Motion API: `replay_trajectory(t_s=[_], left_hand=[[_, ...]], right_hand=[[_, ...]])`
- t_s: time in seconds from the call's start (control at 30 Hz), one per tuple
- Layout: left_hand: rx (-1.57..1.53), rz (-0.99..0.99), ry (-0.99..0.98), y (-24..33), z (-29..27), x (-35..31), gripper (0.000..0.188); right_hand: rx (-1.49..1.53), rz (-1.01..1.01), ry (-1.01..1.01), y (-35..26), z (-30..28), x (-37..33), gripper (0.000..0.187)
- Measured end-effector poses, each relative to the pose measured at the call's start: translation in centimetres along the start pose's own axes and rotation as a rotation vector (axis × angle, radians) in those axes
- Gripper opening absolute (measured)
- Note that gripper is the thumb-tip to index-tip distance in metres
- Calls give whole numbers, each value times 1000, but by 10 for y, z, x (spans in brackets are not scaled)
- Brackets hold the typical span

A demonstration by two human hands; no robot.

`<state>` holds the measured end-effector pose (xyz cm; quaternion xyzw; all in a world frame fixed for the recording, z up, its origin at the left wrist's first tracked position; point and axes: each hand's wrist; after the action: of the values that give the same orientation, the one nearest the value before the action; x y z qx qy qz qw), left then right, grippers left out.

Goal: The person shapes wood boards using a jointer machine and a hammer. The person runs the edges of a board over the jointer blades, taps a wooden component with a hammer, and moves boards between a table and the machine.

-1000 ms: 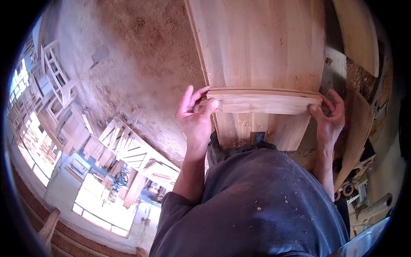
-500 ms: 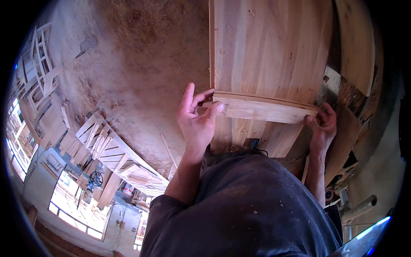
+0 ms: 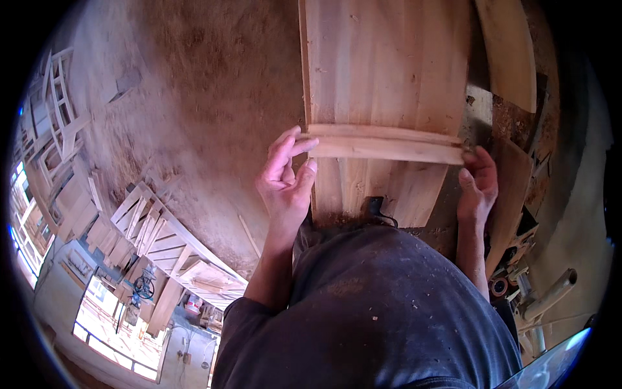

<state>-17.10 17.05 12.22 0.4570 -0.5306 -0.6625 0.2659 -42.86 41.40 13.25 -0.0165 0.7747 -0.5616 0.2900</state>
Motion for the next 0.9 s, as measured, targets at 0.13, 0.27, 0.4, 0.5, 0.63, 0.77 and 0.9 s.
replay_trajectory(t_s=[0.13, 0.27, 0.4, 0.5, 0.63, 0.77, 0.9], left_hand=[[153, 17, 50, -3, 7, -6, 61], [548, 50, -95, -13, -2, -6, 67], [594, 174, -93, -22, -7, 6, 69], [687, 180, -118, -7, 0, 17, 70], [767, 102, -152, 7, 5, 24, 72], [930, 38, -155, 18, 19, 25, 78], [768, -139, -131, 14, 14, 25, 85]], right_hand=[[-132, 38, -19, 21, -1, -10, 56], [-367, -96, 5, 22, 4, -10, 53], [-99, 52, 31, 12, 12, -1, 50], [-88, 119, 30, 18, 6, 7, 51], [-179, 123, -4, 20, 0, 10, 55], [-546, -68, -89, 2, -5, 19, 66], [-586, -49, -102, -7, 2, 20, 75]])
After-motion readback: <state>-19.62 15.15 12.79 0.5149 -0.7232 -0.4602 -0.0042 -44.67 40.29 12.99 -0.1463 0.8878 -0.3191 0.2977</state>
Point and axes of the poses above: each hand's wrist, its own x-axis towards the middle knuckle, its own z-axis out of the palm, y = z × x, and after that the axes turned 1 degree about -z, right-handed
